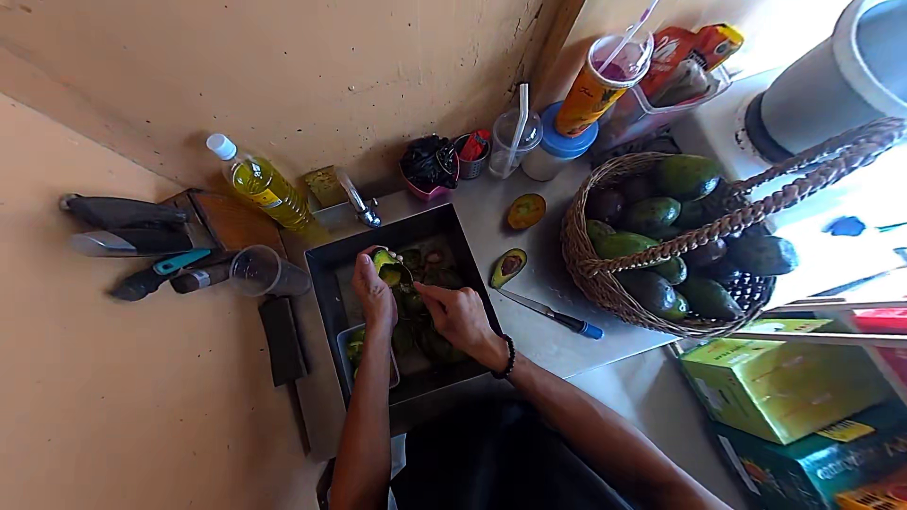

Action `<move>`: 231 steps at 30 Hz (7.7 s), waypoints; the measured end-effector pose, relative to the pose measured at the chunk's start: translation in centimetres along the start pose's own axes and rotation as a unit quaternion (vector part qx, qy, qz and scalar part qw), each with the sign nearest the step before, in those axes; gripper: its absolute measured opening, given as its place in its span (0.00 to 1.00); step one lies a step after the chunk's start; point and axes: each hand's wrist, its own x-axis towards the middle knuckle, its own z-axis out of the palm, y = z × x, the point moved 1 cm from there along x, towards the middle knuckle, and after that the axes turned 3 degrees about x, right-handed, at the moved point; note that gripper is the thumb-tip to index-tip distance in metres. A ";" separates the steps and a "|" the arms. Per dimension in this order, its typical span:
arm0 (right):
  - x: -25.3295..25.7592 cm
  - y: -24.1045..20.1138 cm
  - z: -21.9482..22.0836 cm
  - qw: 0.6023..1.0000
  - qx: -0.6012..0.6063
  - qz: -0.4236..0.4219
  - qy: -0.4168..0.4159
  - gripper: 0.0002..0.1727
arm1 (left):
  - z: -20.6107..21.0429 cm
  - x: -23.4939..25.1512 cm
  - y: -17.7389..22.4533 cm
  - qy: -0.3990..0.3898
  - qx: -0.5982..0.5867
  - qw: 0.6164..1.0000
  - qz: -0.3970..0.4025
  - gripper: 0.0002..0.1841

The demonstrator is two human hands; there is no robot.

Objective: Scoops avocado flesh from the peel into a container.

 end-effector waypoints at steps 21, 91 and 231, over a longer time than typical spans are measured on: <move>4.7 1.8 -9.4 0.983 -0.027 0.001 -0.179 0.13 | 0.0 -1.2 -0.1 -0.153 -0.237 0.926 -0.250 0.34; -1.9 2.1 0.7 0.927 0.300 0.199 -0.106 0.14 | 3.3 -3.3 -2.5 0.124 -0.346 0.893 -0.259 0.35; 6.3 5.9 5.7 0.981 -0.194 0.019 0.006 0.24 | 2.1 7.4 -10.5 0.133 -0.335 0.854 -0.375 0.20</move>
